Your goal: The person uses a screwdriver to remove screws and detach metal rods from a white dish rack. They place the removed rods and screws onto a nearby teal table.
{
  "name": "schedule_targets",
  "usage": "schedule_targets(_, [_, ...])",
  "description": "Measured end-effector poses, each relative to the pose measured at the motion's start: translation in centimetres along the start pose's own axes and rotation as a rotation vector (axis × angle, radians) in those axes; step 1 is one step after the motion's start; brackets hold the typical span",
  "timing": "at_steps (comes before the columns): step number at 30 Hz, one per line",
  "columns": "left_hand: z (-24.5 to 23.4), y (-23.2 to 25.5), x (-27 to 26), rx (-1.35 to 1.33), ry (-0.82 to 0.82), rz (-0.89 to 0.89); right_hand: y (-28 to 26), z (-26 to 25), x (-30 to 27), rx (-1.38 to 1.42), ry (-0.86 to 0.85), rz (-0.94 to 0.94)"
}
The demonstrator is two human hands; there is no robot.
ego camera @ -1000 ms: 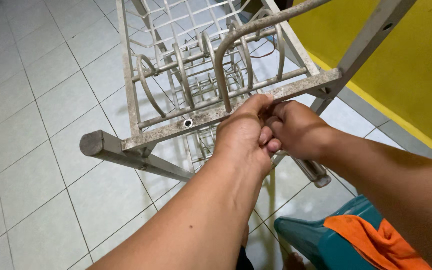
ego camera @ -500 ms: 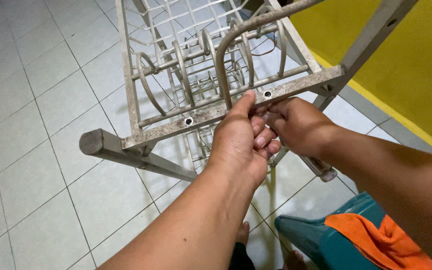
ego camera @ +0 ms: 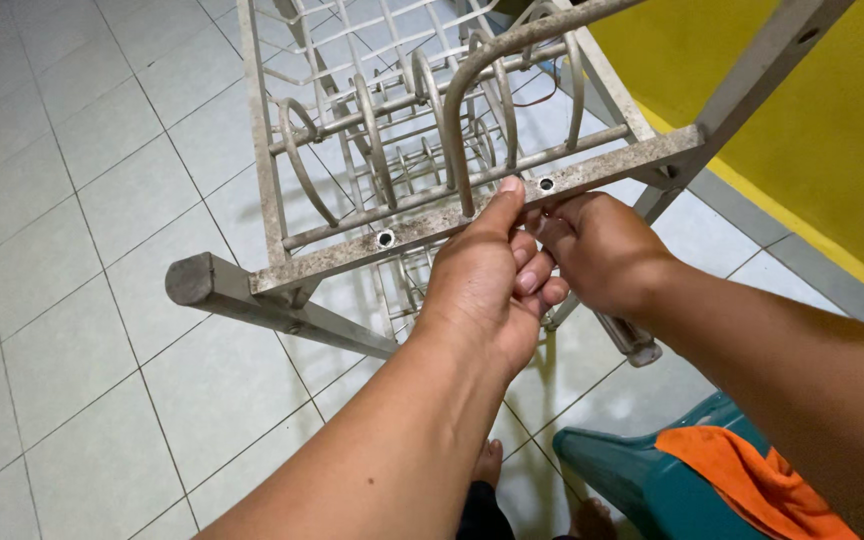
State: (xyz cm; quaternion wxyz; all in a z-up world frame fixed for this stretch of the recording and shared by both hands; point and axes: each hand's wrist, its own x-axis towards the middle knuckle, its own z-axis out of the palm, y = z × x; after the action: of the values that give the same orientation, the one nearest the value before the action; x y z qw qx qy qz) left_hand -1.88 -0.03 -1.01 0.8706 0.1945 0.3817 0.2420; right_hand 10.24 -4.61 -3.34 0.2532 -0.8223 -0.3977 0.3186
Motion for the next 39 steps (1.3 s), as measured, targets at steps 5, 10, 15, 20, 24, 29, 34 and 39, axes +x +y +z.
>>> schedule_targets(5, [0.2,-0.1,0.1,-0.028,0.025,-0.006,0.4,-0.1,-0.4,0.006,0.009,-0.064])
schedule_targets(10, [0.2,0.2,0.0,-0.016,0.019,0.002,0.0,-0.3,-0.5,-0.005,-0.048,-0.006])
schedule_targets(15, [0.1,0.0,0.0,-0.013,-0.007,-0.001,0.3,-0.4,0.0,-0.113,0.013,-0.048])
schedule_targets(20, [0.0,0.3,-0.1,0.021,0.014,-0.009,0.4,0.1,0.2,0.030,-0.059,0.025])
schedule_targets(24, [0.3,0.3,-0.2,0.021,0.036,0.003,-0.1,0.2,-0.4,-0.017,0.047,-0.020])
schedule_targets(29, [0.3,0.3,-0.4,0.044,0.077,-0.006,-0.6,0.0,-1.0,-0.126,0.108,0.057])
schedule_targets(34, [0.3,0.3,-0.2,0.021,0.029,0.004,-0.2,0.7,0.1,0.085,0.033,0.034])
schedule_targets(39, [0.3,0.3,-0.1,0.012,0.055,-0.010,0.4,1.3,0.7,0.324,-0.012,0.019])
